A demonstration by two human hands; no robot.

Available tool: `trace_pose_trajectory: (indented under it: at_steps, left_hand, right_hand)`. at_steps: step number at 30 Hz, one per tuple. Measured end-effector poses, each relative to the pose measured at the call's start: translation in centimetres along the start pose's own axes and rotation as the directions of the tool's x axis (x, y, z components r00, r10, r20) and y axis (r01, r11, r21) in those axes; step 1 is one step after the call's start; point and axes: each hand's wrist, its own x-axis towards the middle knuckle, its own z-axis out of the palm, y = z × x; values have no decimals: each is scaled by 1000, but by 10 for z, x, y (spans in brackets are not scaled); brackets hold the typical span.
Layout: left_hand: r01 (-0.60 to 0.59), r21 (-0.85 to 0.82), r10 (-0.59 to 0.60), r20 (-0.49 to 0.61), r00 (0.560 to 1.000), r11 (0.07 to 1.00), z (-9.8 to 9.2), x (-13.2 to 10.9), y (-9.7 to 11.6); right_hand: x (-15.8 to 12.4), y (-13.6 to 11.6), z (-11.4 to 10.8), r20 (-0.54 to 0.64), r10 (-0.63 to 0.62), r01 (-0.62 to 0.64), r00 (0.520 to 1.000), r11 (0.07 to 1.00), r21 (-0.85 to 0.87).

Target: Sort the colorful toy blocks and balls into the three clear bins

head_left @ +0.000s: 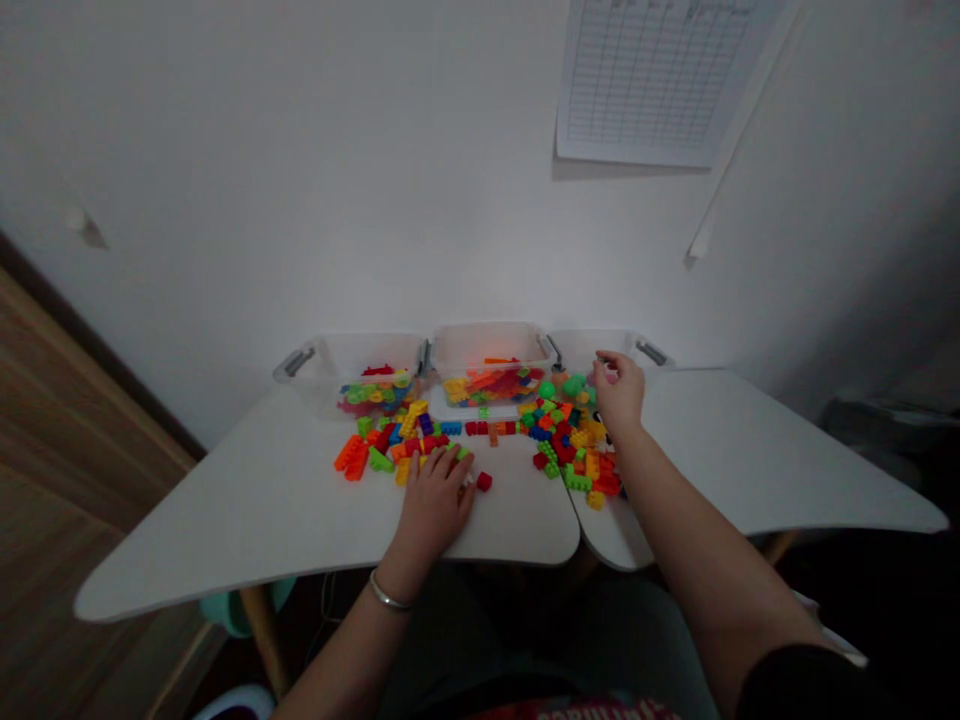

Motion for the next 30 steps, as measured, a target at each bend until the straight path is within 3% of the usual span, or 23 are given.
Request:
trace_pose_trajectory:
  at_steps: [7,17,21,25,30]
  left_hand:
    - [1,0,-1,-6,1000,1000,2,0,-1]
    - [5,11,-5,16,1000,1000,0,0,0]
    - [6,13,-6,16,1000,1000,-1,0,0]
    - [3,16,-4,30,1000,1000,-1,1,0]
    - [15,15,-16,26,1000,1000,0,1,1]
  right_hand:
    - [12,11,10,122,78,-34,989,943,-331]
    - [19,10,8,363,56,166,930,818,-551]
    - [23,13,6,398,60,158,916,855,-494]
    - [25,21,-3,399,-1,128,917,948,-291]
    - [-2,27,-27,196,-229,244,953,968,-52]
